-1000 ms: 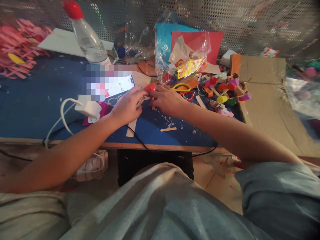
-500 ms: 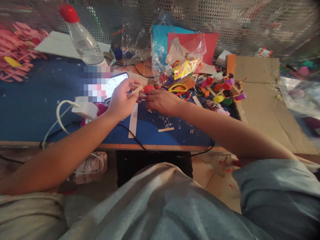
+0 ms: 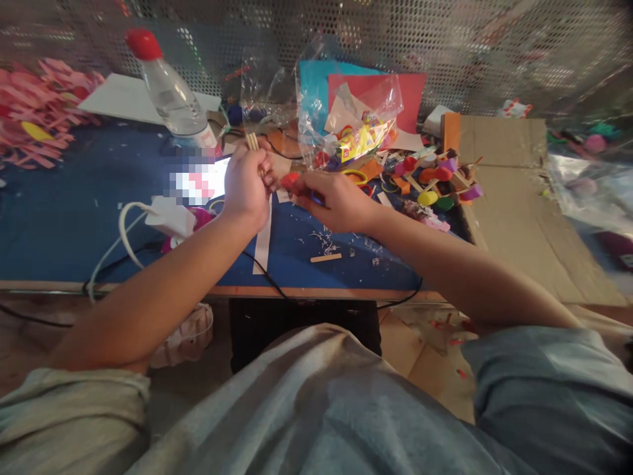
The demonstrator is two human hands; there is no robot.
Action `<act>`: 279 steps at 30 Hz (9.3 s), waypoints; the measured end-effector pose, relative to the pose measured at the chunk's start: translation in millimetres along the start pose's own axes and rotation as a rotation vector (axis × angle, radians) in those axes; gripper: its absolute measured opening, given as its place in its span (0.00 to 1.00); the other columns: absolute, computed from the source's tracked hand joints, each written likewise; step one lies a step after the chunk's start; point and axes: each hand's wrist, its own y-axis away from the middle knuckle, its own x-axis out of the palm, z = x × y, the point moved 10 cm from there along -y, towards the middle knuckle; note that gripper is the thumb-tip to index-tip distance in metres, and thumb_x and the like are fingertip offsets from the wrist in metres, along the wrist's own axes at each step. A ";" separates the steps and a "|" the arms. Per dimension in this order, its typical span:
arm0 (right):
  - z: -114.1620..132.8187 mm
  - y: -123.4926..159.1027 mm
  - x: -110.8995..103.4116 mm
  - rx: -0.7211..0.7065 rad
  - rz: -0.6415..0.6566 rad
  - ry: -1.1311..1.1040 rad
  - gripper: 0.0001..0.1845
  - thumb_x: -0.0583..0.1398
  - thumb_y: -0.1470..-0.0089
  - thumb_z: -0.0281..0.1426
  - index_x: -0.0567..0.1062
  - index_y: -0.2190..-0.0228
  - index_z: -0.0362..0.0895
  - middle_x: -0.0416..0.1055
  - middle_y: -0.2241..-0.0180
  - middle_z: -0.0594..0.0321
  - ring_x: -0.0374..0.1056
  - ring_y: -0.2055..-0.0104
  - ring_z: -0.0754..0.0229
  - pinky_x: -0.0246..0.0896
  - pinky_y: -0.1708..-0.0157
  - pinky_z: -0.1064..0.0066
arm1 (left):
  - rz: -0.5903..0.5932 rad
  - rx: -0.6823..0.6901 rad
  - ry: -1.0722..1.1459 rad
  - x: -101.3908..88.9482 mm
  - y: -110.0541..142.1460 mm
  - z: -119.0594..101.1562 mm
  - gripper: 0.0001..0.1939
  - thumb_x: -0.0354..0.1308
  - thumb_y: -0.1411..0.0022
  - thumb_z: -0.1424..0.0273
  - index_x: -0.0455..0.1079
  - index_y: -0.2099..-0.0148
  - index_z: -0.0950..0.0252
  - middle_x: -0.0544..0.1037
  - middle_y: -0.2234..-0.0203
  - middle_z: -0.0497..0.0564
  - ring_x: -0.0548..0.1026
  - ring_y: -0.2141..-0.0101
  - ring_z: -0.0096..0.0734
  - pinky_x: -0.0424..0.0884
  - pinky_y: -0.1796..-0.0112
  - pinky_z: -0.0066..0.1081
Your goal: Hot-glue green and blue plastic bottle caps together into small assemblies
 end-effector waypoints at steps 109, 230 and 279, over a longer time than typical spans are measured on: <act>-42.7 248.3 -140.7 1.169 -0.507 0.612 0.22 0.71 0.35 0.47 0.70 0.71 0.52 0.73 0.72 0.64 0.61 0.70 0.54 0.52 0.63 0.57 | 0.210 -0.006 0.067 57.7 51.0 24.1 0.28 0.85 0.39 0.44 0.78 0.63 0.60 0.73 0.77 0.45 0.67 0.76 0.26 0.60 0.75 0.31; -68.3 100.6 -2.0 0.738 -0.389 -0.948 0.31 0.89 0.60 0.46 0.81 0.68 0.44 0.83 0.77 0.62 0.72 0.80 0.66 0.65 0.82 0.75 | 0.646 -0.043 0.009 94.1 91.9 -9.8 0.25 0.73 0.24 0.44 0.67 0.49 0.55 0.66 0.74 0.41 0.57 0.77 0.26 0.53 0.74 0.33; -50.3 94.9 -15.4 0.547 -0.340 -0.761 0.23 0.85 0.56 0.36 0.77 0.75 0.47 0.78 0.73 0.66 0.69 0.78 0.65 0.67 0.78 0.69 | 0.309 -0.046 0.261 57.1 61.9 6.9 0.20 0.76 0.27 0.52 0.72 0.52 0.57 0.71 0.73 0.43 0.64 0.73 0.27 0.54 0.72 0.32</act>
